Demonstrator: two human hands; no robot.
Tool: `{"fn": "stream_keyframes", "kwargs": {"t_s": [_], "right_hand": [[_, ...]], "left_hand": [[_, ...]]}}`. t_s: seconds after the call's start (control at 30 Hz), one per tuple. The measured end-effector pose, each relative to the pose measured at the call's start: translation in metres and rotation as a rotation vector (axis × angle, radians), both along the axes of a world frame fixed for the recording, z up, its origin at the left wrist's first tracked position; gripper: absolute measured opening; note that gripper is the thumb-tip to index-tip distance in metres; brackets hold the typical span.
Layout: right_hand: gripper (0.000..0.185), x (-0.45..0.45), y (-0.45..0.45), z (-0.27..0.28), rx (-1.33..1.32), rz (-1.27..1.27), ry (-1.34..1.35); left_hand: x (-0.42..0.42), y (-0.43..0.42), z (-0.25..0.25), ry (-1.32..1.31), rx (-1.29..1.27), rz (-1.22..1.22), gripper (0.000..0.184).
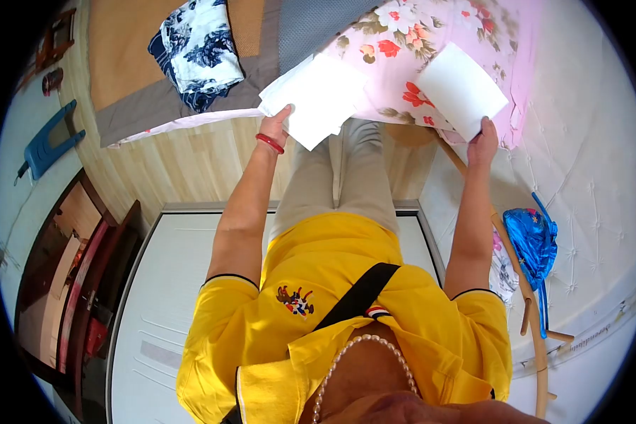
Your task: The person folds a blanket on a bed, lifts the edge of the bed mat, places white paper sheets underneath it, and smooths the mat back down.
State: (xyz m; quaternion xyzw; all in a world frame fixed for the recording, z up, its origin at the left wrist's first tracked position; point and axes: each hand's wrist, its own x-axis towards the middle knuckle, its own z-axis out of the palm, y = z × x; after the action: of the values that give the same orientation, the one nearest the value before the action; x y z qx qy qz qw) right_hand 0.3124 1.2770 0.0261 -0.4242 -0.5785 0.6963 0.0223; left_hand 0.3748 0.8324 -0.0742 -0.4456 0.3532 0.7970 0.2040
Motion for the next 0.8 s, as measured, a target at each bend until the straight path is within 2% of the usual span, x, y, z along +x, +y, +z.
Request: {"fn": "stream_keyframes", "kwargs": {"t_s": [0.03, 0.1, 0.13, 0.2, 0.27, 0.3, 0.33, 0.4, 0.43, 0.47, 0.57, 0.63, 0.67, 0.7, 0.77, 0.8], "right_hand": [[0.025, 0.008, 0.021, -0.007, -0.001, 0.000, 0.000], [0.028, 0.020, 0.053, -0.022, 0.281, -0.003, -0.357], [0.028, 0.027, 0.066, -0.034, 0.275, -0.001, -0.355], [0.030, 0.040, 0.079, -0.056, 0.932, 0.089, -0.475], [0.029, 0.034, 0.030, -0.049, 1.121, 0.356, -0.298], [0.029, 0.039, 0.014, -0.069, 0.923, 0.489, -0.269], [0.032, 0.040, -0.019, -0.062, 0.748, 0.725, -0.209], [0.046, 0.047, -0.118, -0.031, 0.844, 1.126, 0.017], [0.058, 0.040, -0.160, 0.001, 0.670, 1.248, 0.074], [0.065, 0.043, -0.183, 0.006, 0.839, 1.509, 0.331], [0.058, 0.054, -0.226, 0.010, 0.918, 1.502, 0.461], [0.052, 0.057, -0.234, -0.007, 0.840, 1.401, 0.413], [0.041, 0.054, -0.230, -0.012, 0.772, 1.407, 0.432], [0.041, 0.054, -0.227, -0.016, 0.773, 1.408, 0.431], [0.033, 0.055, -0.219, -0.024, 0.320, 1.292, 0.310], [0.033, 0.053, -0.211, -0.028, 0.327, 1.294, 0.309]], "left_hand": [[0.002, -0.001, -0.002, -0.032, -0.023, -0.003, 0.045], [0.003, 0.002, 0.001, -0.062, -0.053, -0.001, 0.045], [0.002, 0.004, 0.007, -0.058, -0.073, 0.018, 0.044], [-0.002, 0.008, 0.023, -0.053, -0.103, 0.036, 0.044], [-0.004, 0.014, 0.039, -0.022, -0.067, -0.006, 0.042], [-0.005, 0.016, 0.043, -0.024, -0.067, -0.010, 0.042], [-0.006, 0.018, 0.046, -0.020, -0.024, -0.019, 0.042], [-0.007, 0.023, 0.052, -0.015, 0.019, -0.029, 0.041], [-0.007, 0.026, 0.055, 0.006, 0.056, 0.015, 0.040], [-0.008, 0.029, 0.058, 0.028, 0.091, 0.058, 0.039], [-0.008, 0.034, 0.063, 0.060, 0.122, 0.079, 0.038], [-0.006, 0.031, 0.060, 0.080, 0.118, 0.042, 0.038], [-0.004, 0.031, 0.059, 0.097, 0.119, 0.007, 0.038], [-0.002, 0.030, 0.059, 0.097, 0.120, 0.007, 0.038], [-0.005, 0.033, 0.073, 0.075, 0.072, -0.060, 0.047], [-0.005, 0.032, 0.077, 0.099, 0.102, -0.084, 0.055]]}}
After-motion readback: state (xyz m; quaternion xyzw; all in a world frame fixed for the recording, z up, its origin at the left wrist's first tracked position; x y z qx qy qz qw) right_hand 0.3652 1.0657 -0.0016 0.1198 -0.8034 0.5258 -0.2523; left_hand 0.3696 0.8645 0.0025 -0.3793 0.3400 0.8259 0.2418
